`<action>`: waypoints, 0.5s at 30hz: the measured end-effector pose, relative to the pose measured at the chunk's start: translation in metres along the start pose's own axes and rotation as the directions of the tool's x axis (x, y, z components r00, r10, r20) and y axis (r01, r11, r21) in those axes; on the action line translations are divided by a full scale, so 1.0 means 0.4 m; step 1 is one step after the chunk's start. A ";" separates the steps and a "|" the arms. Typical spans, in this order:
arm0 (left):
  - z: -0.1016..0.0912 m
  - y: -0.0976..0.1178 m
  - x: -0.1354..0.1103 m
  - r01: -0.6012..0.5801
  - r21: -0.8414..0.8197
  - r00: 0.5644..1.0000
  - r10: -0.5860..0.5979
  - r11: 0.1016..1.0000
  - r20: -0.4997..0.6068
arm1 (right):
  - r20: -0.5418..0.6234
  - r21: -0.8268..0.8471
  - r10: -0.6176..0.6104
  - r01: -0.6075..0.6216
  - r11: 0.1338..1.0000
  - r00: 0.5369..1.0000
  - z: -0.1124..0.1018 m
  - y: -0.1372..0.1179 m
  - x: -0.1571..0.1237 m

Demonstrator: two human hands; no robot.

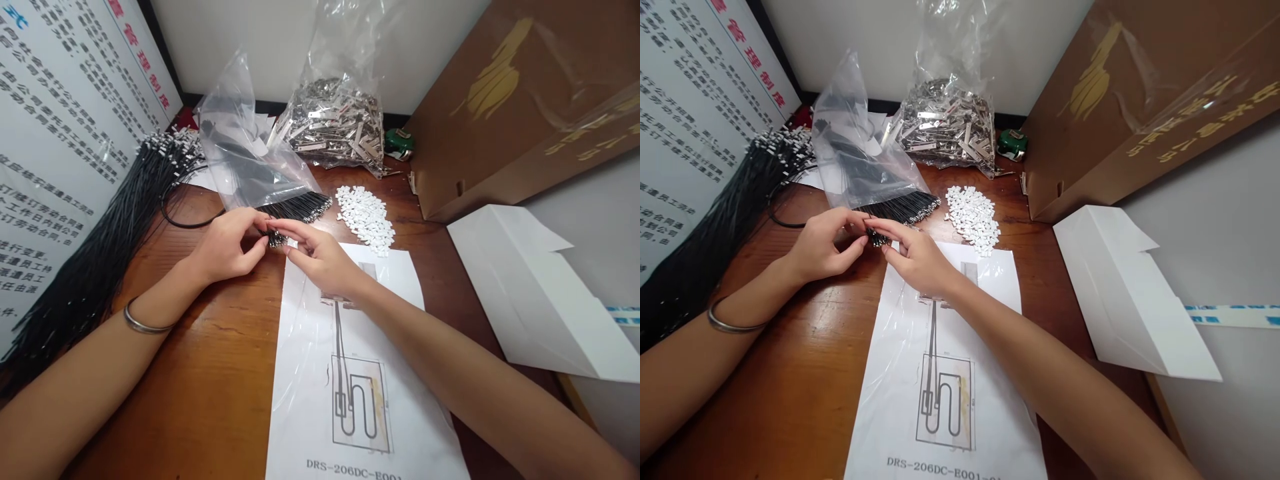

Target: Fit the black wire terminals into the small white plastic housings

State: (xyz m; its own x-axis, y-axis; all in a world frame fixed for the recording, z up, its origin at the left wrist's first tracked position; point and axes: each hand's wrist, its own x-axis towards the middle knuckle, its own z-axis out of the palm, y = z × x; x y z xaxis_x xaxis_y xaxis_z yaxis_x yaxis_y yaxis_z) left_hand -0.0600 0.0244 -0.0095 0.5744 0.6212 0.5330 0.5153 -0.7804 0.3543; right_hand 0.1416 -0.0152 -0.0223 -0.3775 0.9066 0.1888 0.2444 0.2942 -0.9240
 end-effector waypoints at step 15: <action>0.006 0.000 -0.001 -0.097 0.155 0.894 0.018 0.983 0.447 | 0.017 0.033 0.017 -0.018 0.999 1.000 -0.003 0.004 -0.001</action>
State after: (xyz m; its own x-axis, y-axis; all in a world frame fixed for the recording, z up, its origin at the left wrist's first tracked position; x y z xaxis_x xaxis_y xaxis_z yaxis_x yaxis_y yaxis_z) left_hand -0.0586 0.0246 -0.0115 0.8074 0.5733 0.1394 0.5491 -0.8166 0.1777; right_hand 0.1433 -0.0147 -0.0234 -0.3885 0.9061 0.1673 0.2216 0.2681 -0.9376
